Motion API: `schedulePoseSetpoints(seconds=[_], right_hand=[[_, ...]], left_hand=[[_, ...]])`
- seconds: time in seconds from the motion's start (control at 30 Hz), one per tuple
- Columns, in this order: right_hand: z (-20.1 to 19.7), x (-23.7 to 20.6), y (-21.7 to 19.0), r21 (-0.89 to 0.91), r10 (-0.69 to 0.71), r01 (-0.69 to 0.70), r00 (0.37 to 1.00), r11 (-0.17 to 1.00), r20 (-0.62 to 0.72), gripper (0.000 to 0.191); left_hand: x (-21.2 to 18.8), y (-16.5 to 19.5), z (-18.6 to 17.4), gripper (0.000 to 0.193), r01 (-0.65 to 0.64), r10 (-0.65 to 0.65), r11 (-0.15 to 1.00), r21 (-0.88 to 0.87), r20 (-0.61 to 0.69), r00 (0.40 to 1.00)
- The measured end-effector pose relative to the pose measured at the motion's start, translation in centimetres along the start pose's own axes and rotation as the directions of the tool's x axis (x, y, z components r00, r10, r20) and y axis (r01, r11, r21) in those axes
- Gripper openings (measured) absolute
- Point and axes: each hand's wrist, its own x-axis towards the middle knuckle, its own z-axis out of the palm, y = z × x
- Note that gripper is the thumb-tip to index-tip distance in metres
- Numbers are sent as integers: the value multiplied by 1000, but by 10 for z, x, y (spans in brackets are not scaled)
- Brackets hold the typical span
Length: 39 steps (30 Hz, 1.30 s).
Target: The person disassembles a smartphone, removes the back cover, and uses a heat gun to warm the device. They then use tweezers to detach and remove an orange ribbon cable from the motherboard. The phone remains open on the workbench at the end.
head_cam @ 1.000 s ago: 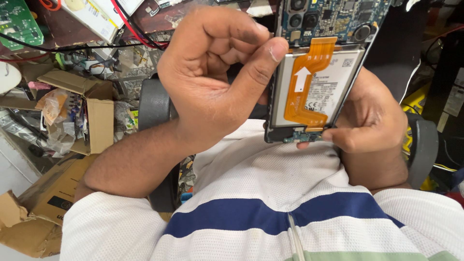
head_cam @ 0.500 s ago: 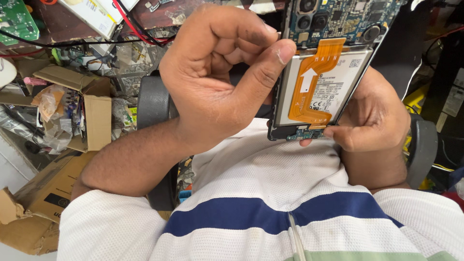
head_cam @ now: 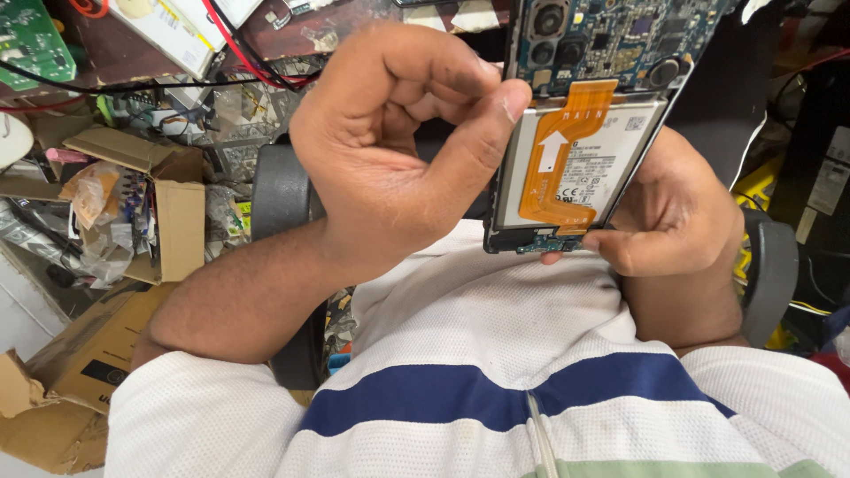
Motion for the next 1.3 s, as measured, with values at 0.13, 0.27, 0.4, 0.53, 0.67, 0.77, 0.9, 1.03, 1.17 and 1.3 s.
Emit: schedulePoseSetpoints(seconds=[0.13,0.27,0.4,0.53,0.67,0.77,0.9,1.03,1.17,1.3], right_hand=[[0,0,0,-23,34,-34,999,999,-20,86],[3,-3,-1,9,66,-65,990,998,-125,86],[-4,2,6,37,34,-32,997,999,-68,81],[-15,6,17,113,-11,12,1000,994,-8,79],[-20,4,22,107,-44,41,999,993,20,77],[-21,4,22,101,-44,38,998,994,54,77],[-20,6,23,112,-24,20,999,993,29,81],[-20,6,26,137,-49,50,999,989,-5,82],[-23,7,28,150,-39,35,999,988,21,81],[-26,9,29,161,-60,50,997,986,58,82]], left_hand=[[0,3,2,17,20,-20,1000,-5,-15,1000],[0,5,1,16,41,-41,999,9,-12,999],[-1,7,0,14,34,-35,999,40,4,999],[-1,7,0,12,36,-36,999,35,4,999],[-1,6,0,13,38,-38,999,15,1,999],[-1,6,1,13,31,-31,1000,4,-1,1000],[-2,7,2,14,58,-58,998,-10,-6,998],[-1,7,2,16,74,-75,997,-18,-3,997],[-1,7,2,16,89,-89,996,-18,-6,996],[-2,6,2,13,85,-85,996,-6,-4,996]])
